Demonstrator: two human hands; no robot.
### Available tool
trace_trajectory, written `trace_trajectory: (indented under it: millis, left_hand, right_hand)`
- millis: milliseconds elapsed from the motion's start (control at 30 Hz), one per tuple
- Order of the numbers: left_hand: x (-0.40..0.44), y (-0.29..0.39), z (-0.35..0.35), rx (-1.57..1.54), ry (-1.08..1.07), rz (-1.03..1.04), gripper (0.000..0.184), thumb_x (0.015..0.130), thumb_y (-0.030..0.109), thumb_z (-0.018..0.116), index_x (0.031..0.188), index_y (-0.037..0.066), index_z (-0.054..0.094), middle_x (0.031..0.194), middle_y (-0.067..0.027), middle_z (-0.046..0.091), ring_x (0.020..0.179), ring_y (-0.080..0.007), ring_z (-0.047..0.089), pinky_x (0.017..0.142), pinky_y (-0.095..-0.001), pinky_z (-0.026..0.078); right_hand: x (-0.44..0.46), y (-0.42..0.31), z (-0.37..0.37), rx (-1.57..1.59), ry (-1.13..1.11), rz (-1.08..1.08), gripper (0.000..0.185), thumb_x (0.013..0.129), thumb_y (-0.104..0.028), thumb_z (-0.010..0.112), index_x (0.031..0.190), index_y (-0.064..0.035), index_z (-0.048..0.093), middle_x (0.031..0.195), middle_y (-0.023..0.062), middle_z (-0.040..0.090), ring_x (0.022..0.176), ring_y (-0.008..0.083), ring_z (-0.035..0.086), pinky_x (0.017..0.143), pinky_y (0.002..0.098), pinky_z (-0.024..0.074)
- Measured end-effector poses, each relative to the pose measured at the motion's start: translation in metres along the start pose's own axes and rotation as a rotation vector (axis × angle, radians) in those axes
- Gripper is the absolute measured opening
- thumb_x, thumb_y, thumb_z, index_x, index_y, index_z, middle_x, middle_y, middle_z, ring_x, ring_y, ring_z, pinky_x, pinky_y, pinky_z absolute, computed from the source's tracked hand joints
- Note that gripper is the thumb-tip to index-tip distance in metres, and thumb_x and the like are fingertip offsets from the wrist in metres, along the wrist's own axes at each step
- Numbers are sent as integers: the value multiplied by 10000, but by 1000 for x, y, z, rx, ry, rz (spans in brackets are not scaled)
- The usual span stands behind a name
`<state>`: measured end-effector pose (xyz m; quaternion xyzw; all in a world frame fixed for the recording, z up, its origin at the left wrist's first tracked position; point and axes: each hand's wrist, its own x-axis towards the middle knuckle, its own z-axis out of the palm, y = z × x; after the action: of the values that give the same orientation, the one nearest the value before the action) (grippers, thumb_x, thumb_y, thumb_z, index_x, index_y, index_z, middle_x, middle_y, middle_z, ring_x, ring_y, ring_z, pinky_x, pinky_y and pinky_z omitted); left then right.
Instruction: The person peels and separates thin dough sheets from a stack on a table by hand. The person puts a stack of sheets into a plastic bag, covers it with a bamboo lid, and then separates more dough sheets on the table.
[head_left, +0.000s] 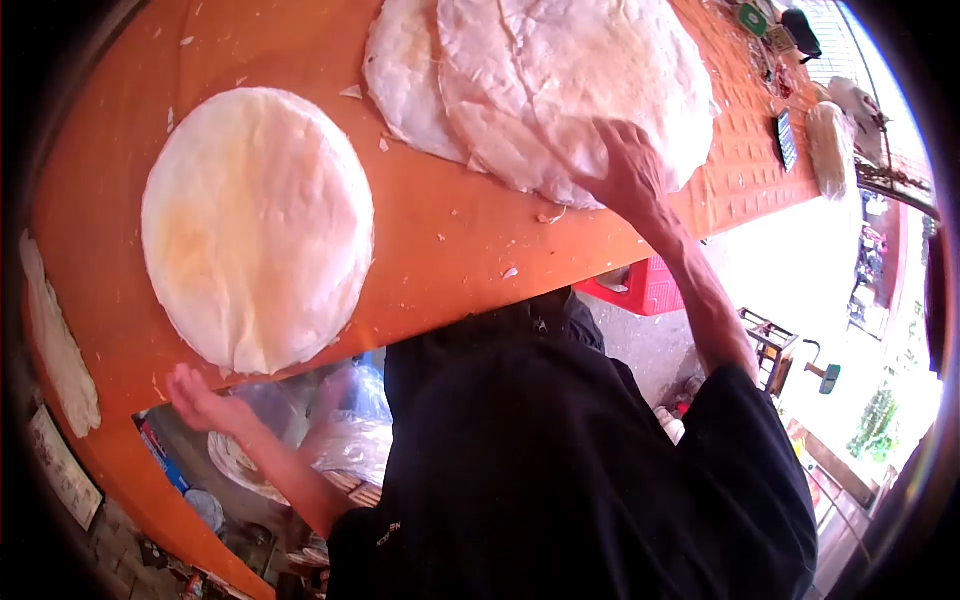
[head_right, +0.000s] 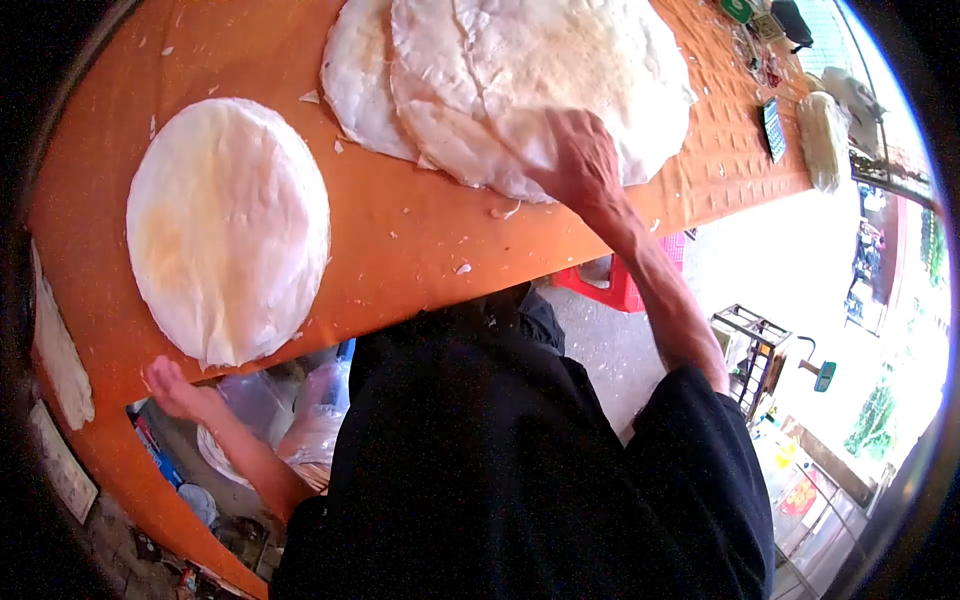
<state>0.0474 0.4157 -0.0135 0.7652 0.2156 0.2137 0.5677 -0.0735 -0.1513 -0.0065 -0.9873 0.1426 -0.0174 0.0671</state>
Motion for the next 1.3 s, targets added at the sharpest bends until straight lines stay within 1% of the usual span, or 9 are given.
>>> trace_trajectory:
  millis: [200, 333, 433, 500, 600, 733, 833, 1000, 1300]
  left_hand:
    - [-65, 102, 73, -118, -67, 227, 307, 908, 106, 512, 1162, -66, 511, 1040, -170, 619, 1002, -226, 582, 894, -331, 471]
    - [-125, 101, 116, -136, -451, 79, 263, 911, 103, 522, 1128, -46, 524, 938, -131, 627, 898, -187, 597, 813, -309, 491]
    - [-179, 103, 159, -235, -743, -109, 240, 908, 104, 532, 1112, -23, 533, 906, -112, 636, 841, -177, 611, 761, -292, 494]
    - [-212, 106, 185, -272, -929, -231, 232, 909, 114, 538, 1106, -9, 542, 901, -106, 642, 825, -172, 618, 735, -278, 497]
    - [-251, 104, 223, -252, -1133, -416, 211, 913, 118, 532, 1087, 1, 545, 893, -99, 641, 795, -169, 619, 714, -268, 499]
    - [-286, 100, 273, -314, -1221, -667, 171, 917, 149, 550, 1017, 10, 563, 831, -61, 630, 733, -134, 608, 653, -263, 495]
    - [-302, 107, 298, -254, -1192, -778, 189, 917, 120, 518, 1062, 2, 542, 892, -99, 638, 772, -173, 623, 690, -271, 511]
    - [-320, 104, 342, -388, -1299, -820, 224, 914, 126, 525, 1095, -6, 519, 937, -126, 634, 844, -214, 638, 746, -312, 531]
    - [-348, 104, 380, -416, -1300, -940, 262, 913, 124, 503, 1124, -25, 460, 1033, -157, 598, 909, -234, 622, 789, -339, 527]
  right_hand:
    - [-26, 42, -17, 49, -31, -98, 564, 653, -200, 733, 1166, -58, 545, 1177, 165, 538, 1098, 338, 518, 885, 420, 458]
    - [-18, 54, -31, 123, 339, -130, 365, 683, -11, 589, 1048, -30, 594, 955, 142, 634, 849, 304, 621, 743, 390, 516]
    - [-4, 78, -31, 149, 333, -107, 222, 710, -29, 573, 928, -52, 610, 851, 113, 633, 763, 280, 628, 650, 382, 521]
    - [16, 113, -35, -140, -118, -104, 183, 788, -77, 581, 951, -62, 662, 930, 121, 664, 812, 292, 645, 701, 370, 522]
    - [51, 104, -146, -156, 162, 141, 165, 848, -210, 577, 933, -115, 681, 779, 142, 661, 683, 317, 649, 608, 368, 514]
    - [33, 78, -201, -89, 655, -260, 157, 792, -17, 586, 915, -74, 664, 813, 94, 667, 680, 272, 646, 599, 328, 511]
    - [23, 82, -146, 133, 339, -279, 344, 659, 99, 524, 931, -74, 645, 863, 103, 650, 757, 275, 639, 655, 339, 522]
    - [38, 140, -37, -18, 15, -174, 121, 732, -59, 557, 809, -101, 641, 758, 98, 632, 696, 308, 620, 601, 397, 508]
    - [44, 151, -164, -235, 384, -233, 373, 700, 35, 519, 1037, -68, 642, 977, 99, 648, 839, 269, 625, 675, 340, 520]
